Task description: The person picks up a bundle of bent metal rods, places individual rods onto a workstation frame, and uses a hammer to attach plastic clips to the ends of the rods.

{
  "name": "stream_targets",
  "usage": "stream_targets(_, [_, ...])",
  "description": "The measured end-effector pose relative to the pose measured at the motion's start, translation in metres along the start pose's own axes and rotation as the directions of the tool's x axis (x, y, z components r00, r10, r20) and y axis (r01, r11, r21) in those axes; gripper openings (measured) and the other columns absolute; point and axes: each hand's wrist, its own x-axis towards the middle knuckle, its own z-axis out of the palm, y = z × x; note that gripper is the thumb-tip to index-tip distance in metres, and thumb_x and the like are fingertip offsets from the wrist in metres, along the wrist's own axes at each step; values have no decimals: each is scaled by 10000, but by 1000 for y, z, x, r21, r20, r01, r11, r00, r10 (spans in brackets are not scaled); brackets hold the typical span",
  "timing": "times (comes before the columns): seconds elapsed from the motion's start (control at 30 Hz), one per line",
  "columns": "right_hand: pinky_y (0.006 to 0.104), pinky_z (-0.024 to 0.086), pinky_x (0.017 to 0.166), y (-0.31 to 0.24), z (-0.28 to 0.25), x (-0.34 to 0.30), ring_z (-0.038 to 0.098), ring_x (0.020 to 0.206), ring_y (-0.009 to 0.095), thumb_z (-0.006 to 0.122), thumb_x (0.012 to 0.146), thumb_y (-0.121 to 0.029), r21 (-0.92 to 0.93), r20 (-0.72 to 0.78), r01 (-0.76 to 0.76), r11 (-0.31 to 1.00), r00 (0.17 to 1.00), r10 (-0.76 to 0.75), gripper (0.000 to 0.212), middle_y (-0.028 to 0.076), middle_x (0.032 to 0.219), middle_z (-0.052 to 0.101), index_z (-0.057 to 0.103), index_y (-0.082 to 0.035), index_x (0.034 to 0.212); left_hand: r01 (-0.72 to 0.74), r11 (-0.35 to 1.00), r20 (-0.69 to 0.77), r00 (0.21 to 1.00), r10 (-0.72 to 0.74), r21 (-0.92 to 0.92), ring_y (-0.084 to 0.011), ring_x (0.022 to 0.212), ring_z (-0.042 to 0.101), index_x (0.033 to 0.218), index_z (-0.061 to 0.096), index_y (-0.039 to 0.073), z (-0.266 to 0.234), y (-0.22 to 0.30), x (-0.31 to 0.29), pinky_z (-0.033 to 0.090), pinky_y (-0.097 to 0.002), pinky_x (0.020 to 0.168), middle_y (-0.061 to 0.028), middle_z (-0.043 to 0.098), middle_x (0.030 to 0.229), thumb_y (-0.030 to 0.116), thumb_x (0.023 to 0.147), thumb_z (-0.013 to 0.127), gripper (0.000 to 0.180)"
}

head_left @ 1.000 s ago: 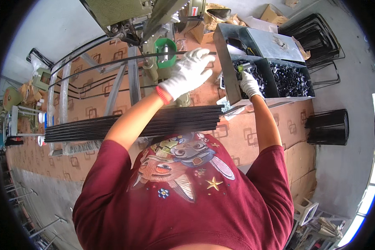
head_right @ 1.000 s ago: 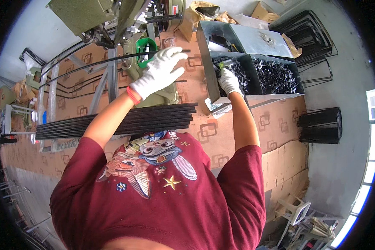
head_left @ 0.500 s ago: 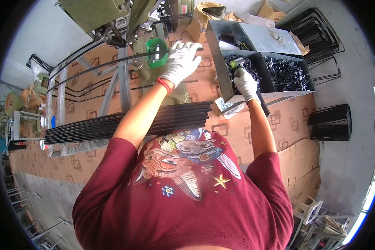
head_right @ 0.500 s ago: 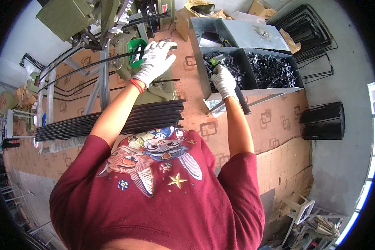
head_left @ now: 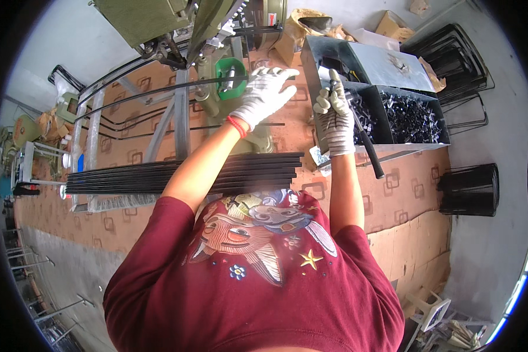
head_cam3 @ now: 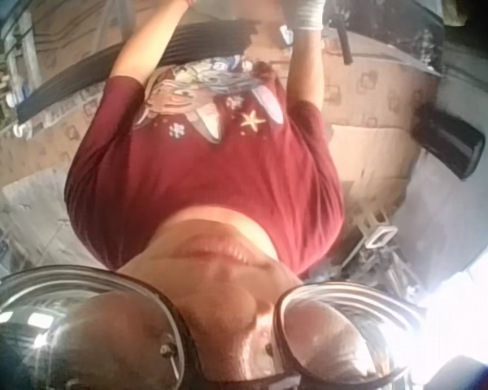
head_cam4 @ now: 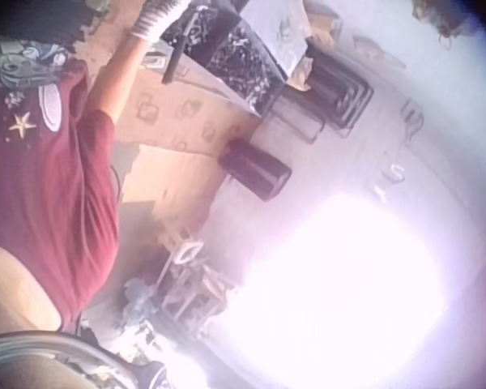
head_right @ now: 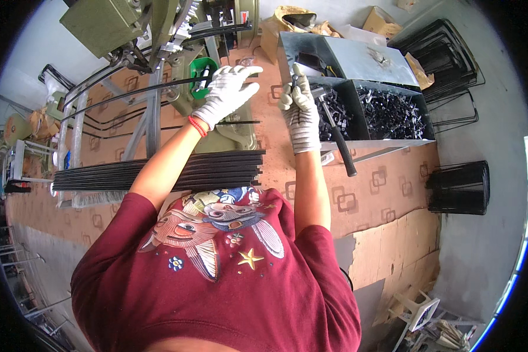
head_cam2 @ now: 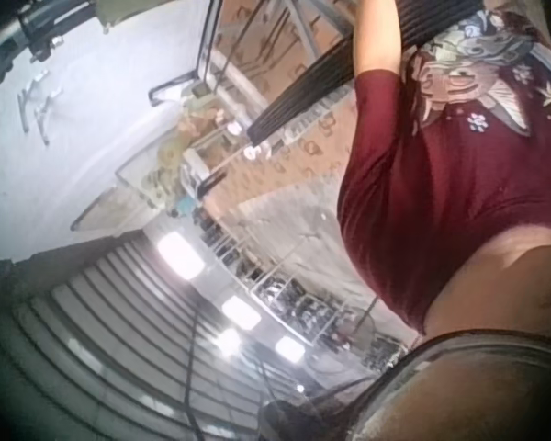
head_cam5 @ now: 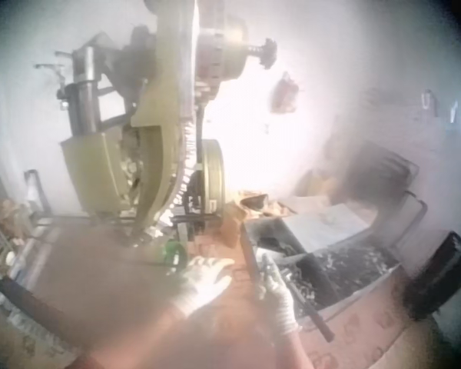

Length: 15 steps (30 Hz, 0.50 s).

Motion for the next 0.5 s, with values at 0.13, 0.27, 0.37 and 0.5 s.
stream_targets(0.13, [240, 497, 568, 11, 3, 12, 570, 640, 132, 623, 848, -74, -194, -36, 56, 979, 997, -64, 365, 68, 842, 597, 508, -73, 1194, -37, 995, -94, 995, 28, -98, -254, 884, 580, 1111, 600, 205, 4, 1, 3, 421, -378, 839, -73, 623, 959, 346, 834, 594, 312])
stream_targets(0.27, [233, 494, 483, 24, 6, 19, 578, 532, 129, 617, 867, -99, -478, -215, -32, 878, 973, -81, 174, 51, 747, 614, 536, -35, 1008, -2, 994, -36, 999, -2, -112, -241, 919, 586, 1032, 639, 198, 5, 9, 7, 424, -364, 841, -44, 629, 972, 385, 822, 609, 283])
stream_targets(0.37, [206, 456, 454, 33, 4, 20, 539, 477, 95, 632, 864, -124, -592, -288, -26, 805, 940, -181, 116, 40, 673, 605, 551, -48, 900, 19, 998, 32, 999, -17, -66, -237, 923, 591, 985, 649, 153, 4, 12, 12, 427, -365, 831, -33, 636, 995, 375, 818, 614, 280])
stream_targets(0.5, [190, 404, 433, 25, 22, 14, 493, 453, 56, 651, 854, -149, -704, -306, -119, 701, 940, -148, 129, 19, 609, 584, 567, -58, 823, -7, 991, 6, 1000, 8, -132, -232, 922, 593, 963, 652, 126, 18, -7, 10, 426, -372, 841, -40, 636, 997, 333, 835, 589, 252])
